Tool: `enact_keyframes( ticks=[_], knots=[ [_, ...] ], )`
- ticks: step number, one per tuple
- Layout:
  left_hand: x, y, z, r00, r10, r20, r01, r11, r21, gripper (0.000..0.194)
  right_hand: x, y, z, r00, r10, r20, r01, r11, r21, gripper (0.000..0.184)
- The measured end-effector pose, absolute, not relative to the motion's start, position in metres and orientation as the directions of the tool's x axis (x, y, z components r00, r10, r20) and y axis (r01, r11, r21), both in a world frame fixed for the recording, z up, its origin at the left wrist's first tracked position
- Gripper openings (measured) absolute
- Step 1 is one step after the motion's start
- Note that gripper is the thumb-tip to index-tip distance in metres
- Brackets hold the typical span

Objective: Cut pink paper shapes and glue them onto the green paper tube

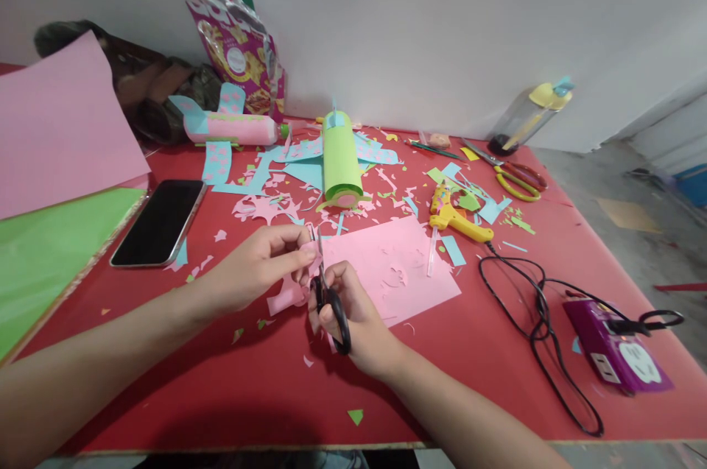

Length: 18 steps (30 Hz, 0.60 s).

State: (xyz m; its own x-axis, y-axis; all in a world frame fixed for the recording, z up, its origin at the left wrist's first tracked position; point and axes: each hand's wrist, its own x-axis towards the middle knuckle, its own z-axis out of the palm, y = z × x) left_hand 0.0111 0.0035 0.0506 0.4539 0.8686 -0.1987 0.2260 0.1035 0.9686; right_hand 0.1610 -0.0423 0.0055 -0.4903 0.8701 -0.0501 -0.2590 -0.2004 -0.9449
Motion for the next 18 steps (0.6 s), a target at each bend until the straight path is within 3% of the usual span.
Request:
enact_keyframes(
  ticks=[18],
  knots=[
    [0.020, -0.007, 0.039, 0.429, 0.892, -0.143, 0.098, 0.111, 0.989, 0.021, 0.160, -0.045, 0.000, -0.485, 0.874, -0.013, -0.306, -0.183, -0.934, 0.034]
  ],
)
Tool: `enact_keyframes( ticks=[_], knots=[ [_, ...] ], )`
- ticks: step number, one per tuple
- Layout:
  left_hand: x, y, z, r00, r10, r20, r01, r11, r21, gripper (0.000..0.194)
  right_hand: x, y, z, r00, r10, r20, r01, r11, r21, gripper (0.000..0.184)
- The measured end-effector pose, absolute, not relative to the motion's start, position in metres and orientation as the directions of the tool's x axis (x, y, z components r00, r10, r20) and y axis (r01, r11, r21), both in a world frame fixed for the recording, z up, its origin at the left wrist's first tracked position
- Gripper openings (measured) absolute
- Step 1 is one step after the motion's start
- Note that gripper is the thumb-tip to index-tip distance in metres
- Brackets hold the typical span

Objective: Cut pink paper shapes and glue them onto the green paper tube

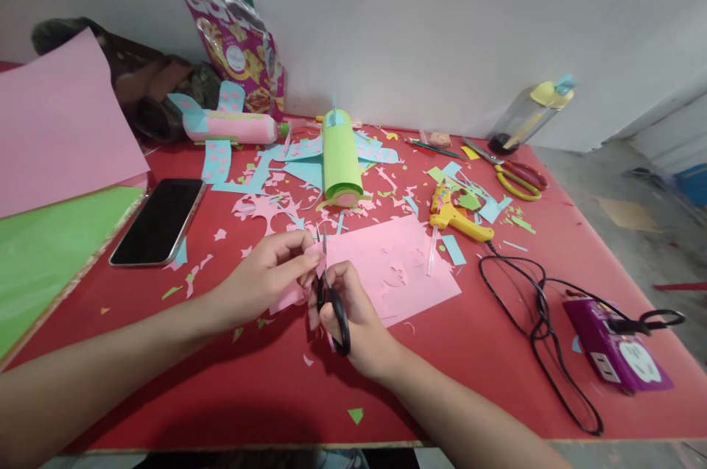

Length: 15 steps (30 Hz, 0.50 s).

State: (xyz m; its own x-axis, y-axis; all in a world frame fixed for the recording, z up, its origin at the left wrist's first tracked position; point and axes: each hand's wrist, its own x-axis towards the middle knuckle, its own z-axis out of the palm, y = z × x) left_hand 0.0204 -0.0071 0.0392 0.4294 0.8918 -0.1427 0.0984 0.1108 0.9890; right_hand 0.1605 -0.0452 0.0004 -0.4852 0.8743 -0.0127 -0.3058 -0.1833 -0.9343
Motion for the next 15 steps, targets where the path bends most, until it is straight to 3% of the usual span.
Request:
enact_keyframes(
  ticks=[15],
  knots=[
    [0.0205, -0.0080, 0.0396, 0.422, 0.896, -0.137, 0.087, 0.110, 0.990, 0.022, 0.1603, -0.0452, 0.0019, -0.462, 0.884, -0.072, -0.236, -0.201, -0.951, 0.037]
  ],
)
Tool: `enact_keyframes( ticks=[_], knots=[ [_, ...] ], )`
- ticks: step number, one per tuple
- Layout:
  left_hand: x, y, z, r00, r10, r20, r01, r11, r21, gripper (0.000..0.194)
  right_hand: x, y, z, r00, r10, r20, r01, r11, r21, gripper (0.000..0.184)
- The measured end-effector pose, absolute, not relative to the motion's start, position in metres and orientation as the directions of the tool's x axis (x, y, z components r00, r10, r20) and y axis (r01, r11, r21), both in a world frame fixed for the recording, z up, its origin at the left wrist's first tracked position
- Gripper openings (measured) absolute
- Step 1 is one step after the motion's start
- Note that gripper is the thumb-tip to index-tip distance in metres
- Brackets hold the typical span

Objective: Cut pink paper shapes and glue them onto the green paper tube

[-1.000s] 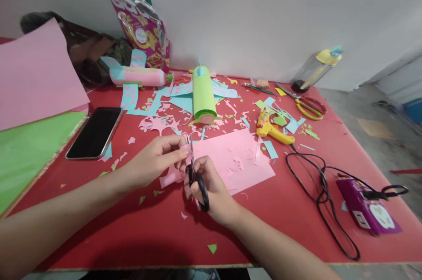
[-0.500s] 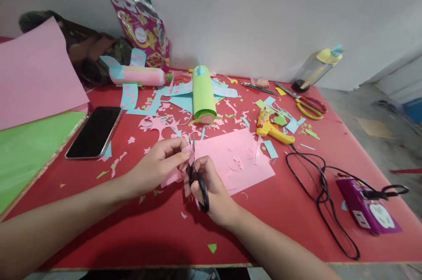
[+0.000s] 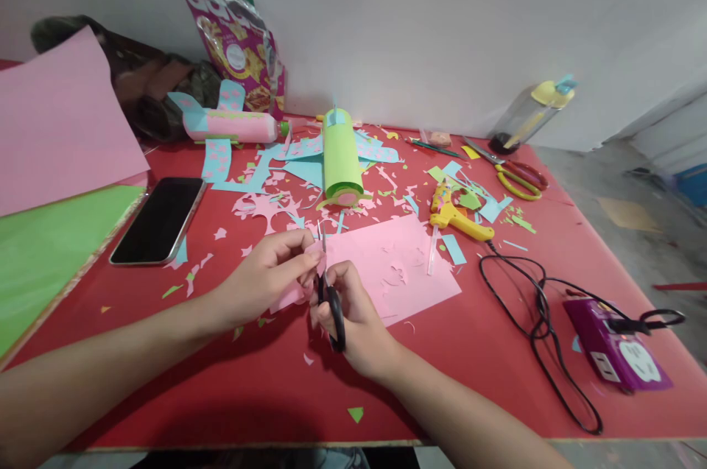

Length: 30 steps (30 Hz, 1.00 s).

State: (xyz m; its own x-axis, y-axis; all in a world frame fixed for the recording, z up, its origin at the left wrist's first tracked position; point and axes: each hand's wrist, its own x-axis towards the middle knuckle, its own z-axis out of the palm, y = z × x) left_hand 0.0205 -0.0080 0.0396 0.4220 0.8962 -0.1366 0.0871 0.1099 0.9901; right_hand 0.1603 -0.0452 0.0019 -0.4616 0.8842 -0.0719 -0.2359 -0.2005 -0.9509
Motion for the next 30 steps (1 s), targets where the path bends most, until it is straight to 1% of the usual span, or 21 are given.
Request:
enact_keyframes(
  ticks=[11, 18, 22, 25, 30],
  knots=[
    [0.021, -0.007, 0.040, 0.400, 0.902, -0.159, 0.108, 0.126, 0.986, 0.020, 0.159, -0.045, 0.004, -0.418, 0.900, -0.125, -0.227, -0.236, -0.945, 0.039],
    [0.019, -0.007, 0.040, 0.400, 0.900, -0.173, 0.121, 0.135, 0.983, 0.021, 0.157, -0.045, 0.003, -0.368, 0.919, -0.144, -0.265, -0.252, -0.931, 0.040],
    [0.019, -0.006, 0.039, 0.398, 0.899, -0.181, 0.169, 0.122, 0.978, 0.020, 0.158, -0.042, 0.003, -0.319, 0.935, -0.154, -0.272, -0.246, -0.930, 0.042],
    [0.018, -0.004, 0.041, 0.421, 0.887, -0.190, 0.219, 0.103, 0.970, 0.020, 0.160, -0.039, 0.001, -0.249, 0.960, -0.126, -0.303, -0.200, -0.932, 0.038],
    [0.014, -0.002, 0.049, 0.539, 0.804, -0.251, 0.402, 0.016, 0.916, 0.022, 0.161, -0.034, -0.002, -0.117, 0.989, -0.093, -0.386, -0.132, -0.913, 0.034]
  ],
)
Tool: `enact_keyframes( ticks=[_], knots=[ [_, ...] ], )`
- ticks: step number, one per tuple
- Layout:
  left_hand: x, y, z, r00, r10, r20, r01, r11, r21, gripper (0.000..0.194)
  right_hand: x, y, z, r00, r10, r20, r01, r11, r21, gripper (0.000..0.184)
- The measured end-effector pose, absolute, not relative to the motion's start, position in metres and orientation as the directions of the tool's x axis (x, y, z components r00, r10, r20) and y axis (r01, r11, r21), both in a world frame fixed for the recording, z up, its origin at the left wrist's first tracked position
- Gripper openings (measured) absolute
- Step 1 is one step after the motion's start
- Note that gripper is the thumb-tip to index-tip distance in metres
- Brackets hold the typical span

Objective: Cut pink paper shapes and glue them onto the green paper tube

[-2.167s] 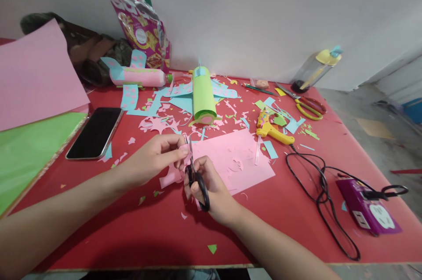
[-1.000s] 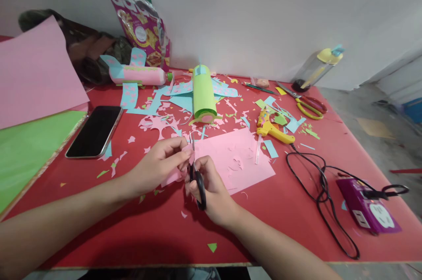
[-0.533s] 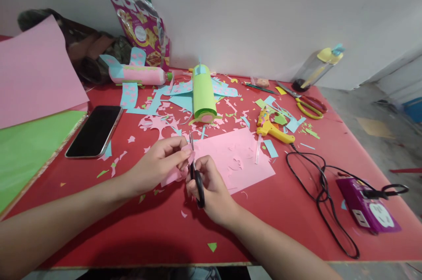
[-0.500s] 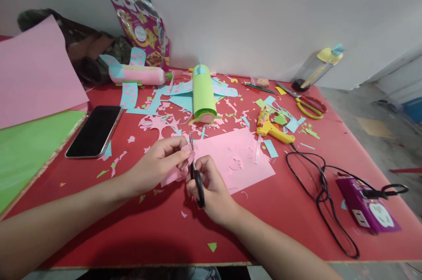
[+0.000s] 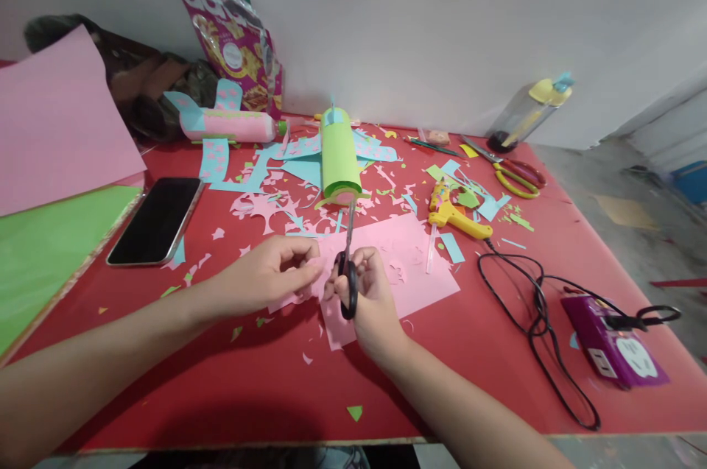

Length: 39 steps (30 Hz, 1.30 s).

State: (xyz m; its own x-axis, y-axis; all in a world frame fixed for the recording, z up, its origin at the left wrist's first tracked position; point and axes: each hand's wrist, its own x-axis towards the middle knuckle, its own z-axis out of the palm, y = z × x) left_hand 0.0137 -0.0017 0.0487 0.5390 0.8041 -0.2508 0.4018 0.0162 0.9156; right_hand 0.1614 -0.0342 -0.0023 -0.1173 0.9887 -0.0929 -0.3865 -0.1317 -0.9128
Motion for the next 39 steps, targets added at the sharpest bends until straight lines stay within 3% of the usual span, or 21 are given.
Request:
enact_keyframes(
  ticks=[5, 14, 23, 31, 39],
  knots=[
    [0.009, 0.001, 0.050, 0.656, 0.705, -0.268, 0.494, -0.133, 0.859, 0.022, 0.161, -0.033, 0.002, -0.080, 0.994, -0.079, -0.371, -0.103, -0.923, 0.034],
    [0.008, 0.006, 0.045, 0.724, 0.644, -0.247, 0.470, -0.198, 0.860, 0.022, 0.163, -0.036, 0.002, -0.173, 0.980, -0.102, -0.307, -0.152, -0.940, 0.034],
    [0.007, 0.004, 0.050, 0.598, 0.713, -0.367, 0.505, 0.021, 0.863, 0.015, 0.162, -0.036, 0.003, -0.149, 0.982, -0.117, -0.272, -0.154, -0.950, 0.033],
    [0.007, 0.009, 0.046, 0.532, 0.810, -0.246, 0.481, -0.050, 0.875, 0.018, 0.163, -0.034, 0.005, -0.027, 0.992, -0.120, -0.248, -0.123, -0.961, 0.034],
    [0.011, 0.005, 0.046, 0.600, 0.739, -0.307, 0.467, -0.011, 0.884, 0.023, 0.161, -0.035, 0.003, -0.035, 0.995, -0.097, -0.285, -0.103, -0.953, 0.035]
  ],
)
